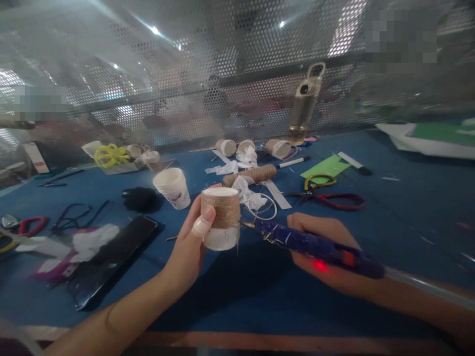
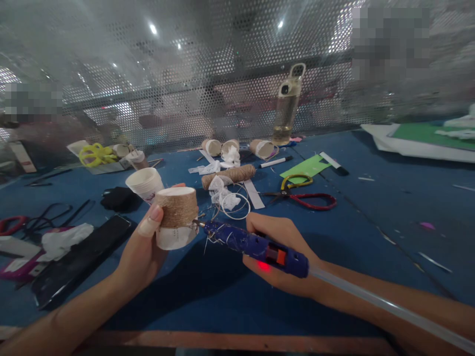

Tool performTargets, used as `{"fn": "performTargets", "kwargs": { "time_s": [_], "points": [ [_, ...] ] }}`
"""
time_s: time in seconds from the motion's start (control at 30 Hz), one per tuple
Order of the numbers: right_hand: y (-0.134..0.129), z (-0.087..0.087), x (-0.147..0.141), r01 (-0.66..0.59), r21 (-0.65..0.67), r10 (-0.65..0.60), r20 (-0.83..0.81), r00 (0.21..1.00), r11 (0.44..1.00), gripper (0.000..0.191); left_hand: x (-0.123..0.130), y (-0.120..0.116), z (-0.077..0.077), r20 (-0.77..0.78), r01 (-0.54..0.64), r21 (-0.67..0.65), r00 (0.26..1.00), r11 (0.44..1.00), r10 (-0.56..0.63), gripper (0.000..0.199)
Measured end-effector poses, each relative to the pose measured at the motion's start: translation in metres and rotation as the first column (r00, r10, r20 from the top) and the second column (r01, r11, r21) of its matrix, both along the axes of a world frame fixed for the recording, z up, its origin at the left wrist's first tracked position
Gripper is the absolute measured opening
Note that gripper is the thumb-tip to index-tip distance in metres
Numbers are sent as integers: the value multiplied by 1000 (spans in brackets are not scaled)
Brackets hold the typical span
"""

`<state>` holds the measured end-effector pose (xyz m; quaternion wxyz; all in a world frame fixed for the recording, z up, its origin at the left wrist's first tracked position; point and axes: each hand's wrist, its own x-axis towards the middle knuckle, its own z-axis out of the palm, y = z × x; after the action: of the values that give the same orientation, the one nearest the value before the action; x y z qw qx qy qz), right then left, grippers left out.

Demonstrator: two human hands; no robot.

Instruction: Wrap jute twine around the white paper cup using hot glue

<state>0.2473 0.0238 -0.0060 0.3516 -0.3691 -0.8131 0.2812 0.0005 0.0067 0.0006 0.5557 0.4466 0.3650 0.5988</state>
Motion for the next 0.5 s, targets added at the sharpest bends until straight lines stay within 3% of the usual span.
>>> {"fn": "performTargets", "kwargs": {
  "time_s": [0.27,0.5],
  "points": [
    [-4,2,-2,-22,28,22,0,1000,999,27,1,0,1,-63,-10,11,998,1000,11,47],
    [-2,3,-3,-30,31,30,-10,1000,999,27,2,0,2,-28,-49,-16,998,999,48,42]
  ]
}}
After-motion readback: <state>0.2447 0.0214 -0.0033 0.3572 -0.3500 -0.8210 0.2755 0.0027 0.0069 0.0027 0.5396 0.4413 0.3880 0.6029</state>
